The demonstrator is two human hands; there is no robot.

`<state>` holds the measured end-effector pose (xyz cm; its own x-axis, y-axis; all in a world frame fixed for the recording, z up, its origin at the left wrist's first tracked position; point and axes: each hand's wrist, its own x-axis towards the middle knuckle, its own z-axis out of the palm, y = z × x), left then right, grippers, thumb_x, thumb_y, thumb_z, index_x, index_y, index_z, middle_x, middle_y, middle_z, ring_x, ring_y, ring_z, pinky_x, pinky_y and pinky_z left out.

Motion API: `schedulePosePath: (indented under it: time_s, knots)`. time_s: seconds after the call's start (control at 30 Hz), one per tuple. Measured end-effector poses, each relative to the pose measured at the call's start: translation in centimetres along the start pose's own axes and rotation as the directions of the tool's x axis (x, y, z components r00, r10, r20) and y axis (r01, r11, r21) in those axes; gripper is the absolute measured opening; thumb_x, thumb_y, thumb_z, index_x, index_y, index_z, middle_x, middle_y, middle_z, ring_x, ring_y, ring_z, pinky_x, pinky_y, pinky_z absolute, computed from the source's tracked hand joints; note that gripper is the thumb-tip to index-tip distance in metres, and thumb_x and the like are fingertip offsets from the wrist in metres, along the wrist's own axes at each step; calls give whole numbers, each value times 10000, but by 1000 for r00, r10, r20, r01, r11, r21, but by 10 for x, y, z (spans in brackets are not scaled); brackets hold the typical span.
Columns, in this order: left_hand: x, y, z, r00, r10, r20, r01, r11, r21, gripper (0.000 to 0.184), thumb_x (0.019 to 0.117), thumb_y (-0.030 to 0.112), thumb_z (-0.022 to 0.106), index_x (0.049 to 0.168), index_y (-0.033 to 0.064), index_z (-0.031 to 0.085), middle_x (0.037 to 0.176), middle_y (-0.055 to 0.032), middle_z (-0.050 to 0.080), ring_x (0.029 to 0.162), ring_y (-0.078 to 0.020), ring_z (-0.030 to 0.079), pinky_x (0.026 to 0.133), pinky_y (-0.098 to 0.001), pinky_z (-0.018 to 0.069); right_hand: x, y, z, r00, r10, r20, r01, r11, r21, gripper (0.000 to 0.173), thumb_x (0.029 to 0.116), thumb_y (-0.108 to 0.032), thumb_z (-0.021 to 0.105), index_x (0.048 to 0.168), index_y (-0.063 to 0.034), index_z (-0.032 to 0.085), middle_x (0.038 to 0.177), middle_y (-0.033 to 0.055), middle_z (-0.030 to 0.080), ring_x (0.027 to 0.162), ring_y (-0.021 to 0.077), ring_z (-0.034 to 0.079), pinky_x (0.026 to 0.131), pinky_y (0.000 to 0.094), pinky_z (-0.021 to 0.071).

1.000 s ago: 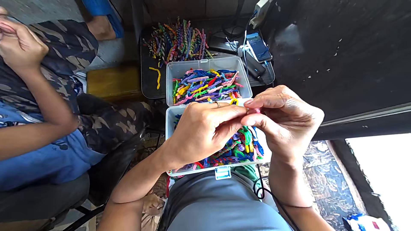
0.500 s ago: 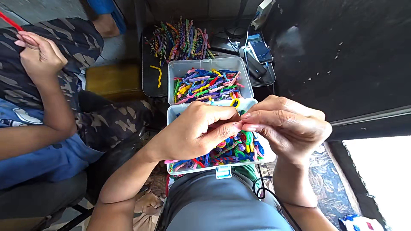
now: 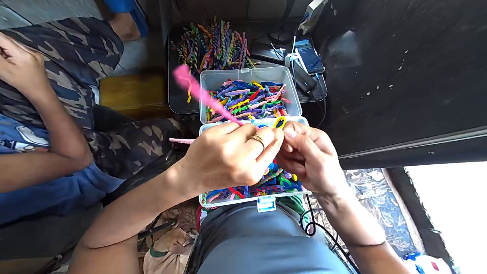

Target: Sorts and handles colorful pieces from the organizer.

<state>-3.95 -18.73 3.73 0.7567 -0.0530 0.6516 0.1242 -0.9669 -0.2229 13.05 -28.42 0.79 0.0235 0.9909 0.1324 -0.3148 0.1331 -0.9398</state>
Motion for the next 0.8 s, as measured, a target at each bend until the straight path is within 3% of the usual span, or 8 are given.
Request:
schedulePosePath:
  time_s: [0.1, 0.2, 0.27, 0.37, 0.47, 0.67, 0.73, 0.8]
  knots:
    - [-5, -2, 4, 999, -43, -30, 41, 997, -66, 175, 958, 18, 576, 987, -25, 743, 660, -95, 585, 528, -206, 499, 462, -307, 330, 4, -3, 0, 989, 136, 64, -148, 957, 250, 394, 1087, -175, 336, 742, -148, 525, 536, -92, 437, 432, -43, 408, 432, 97, 351]
    - [-6, -7, 2, 975, -219, -23, 199, 921, -334, 201, 966, 76, 592, 959, -8, 774, 630, -65, 559, 510, -118, 459, 462, -244, 308, 2, 0, -8, 981, -195, -7, 192, 972, -134, 248, 1094, -296, 470, 906, -180, 583, 678, -110, 524, 548, -46, 498, 508, 103, 443]
    - [-5, -11, -4, 951, -308, 43, 281, 793, -540, 212, 966, 71, 584, 944, -29, 770, 667, -32, 574, 564, -19, 457, 505, -158, 320, 1, 0, -16, 860, -509, -7, 436, 743, -507, 152, 1077, -304, 526, 1047, -172, 594, 810, -114, 578, 656, -61, 552, 580, 102, 488]
    - [-4, -16, -8, 929, -337, 153, 324, 538, -778, 189, 974, 49, 589, 933, -41, 751, 786, 0, 676, 693, 64, 554, 612, -78, 448, -3, -4, -26, 575, -791, 207, 545, 181, -819, 84, 1024, -167, 629, 1035, -91, 596, 917, -15, 583, 810, 14, 595, 718, 150, 513]
    - [-3, -16, -10, 911, -316, 266, 356, 273, -894, 174, 987, 48, 590, 926, -23, 737, 792, 37, 676, 697, 70, 575, 614, -72, 475, -8, -13, -25, 452, -754, 477, 602, -136, -787, 43, 1000, -74, 631, 1006, -59, 591, 965, 64, 517, 849, 118, 571, 771, 217, 511]
    - [0, -13, -11, 882, -161, 443, 418, -169, -893, 211, 1015, 80, 559, 921, 11, 735, 822, 54, 713, 761, 65, 624, 664, -83, 499, -8, -26, -24, 374, -610, 699, 677, -336, -655, 99, 988, 34, 604, 1063, 42, 668, 967, 111, 661, 871, 179, 613, 866, 279, 498]
    - [0, -12, -12, 880, -132, 456, 428, -195, -883, 213, 1015, 71, 555, 918, 8, 734, 821, 57, 710, 769, 67, 626, 673, -83, 500, -8, -29, -24, 374, -578, 726, 704, -333, -628, 76, 995, 30, 594, 1042, 41, 653, 923, 109, 671, 826, 179, 625, 828, 279, 518]
    - [-1, -10, -15, 887, -135, 441, 432, -93, -897, 209, 1012, 64, 560, 920, 2, 737, 802, 62, 692, 752, 71, 612, 656, -81, 498, -9, -29, -24, 405, -568, 716, 733, -266, -626, 56, 1014, 0, 573, 1037, 26, 618, 891, 109, 649, 800, 187, 626, 812, 285, 528]
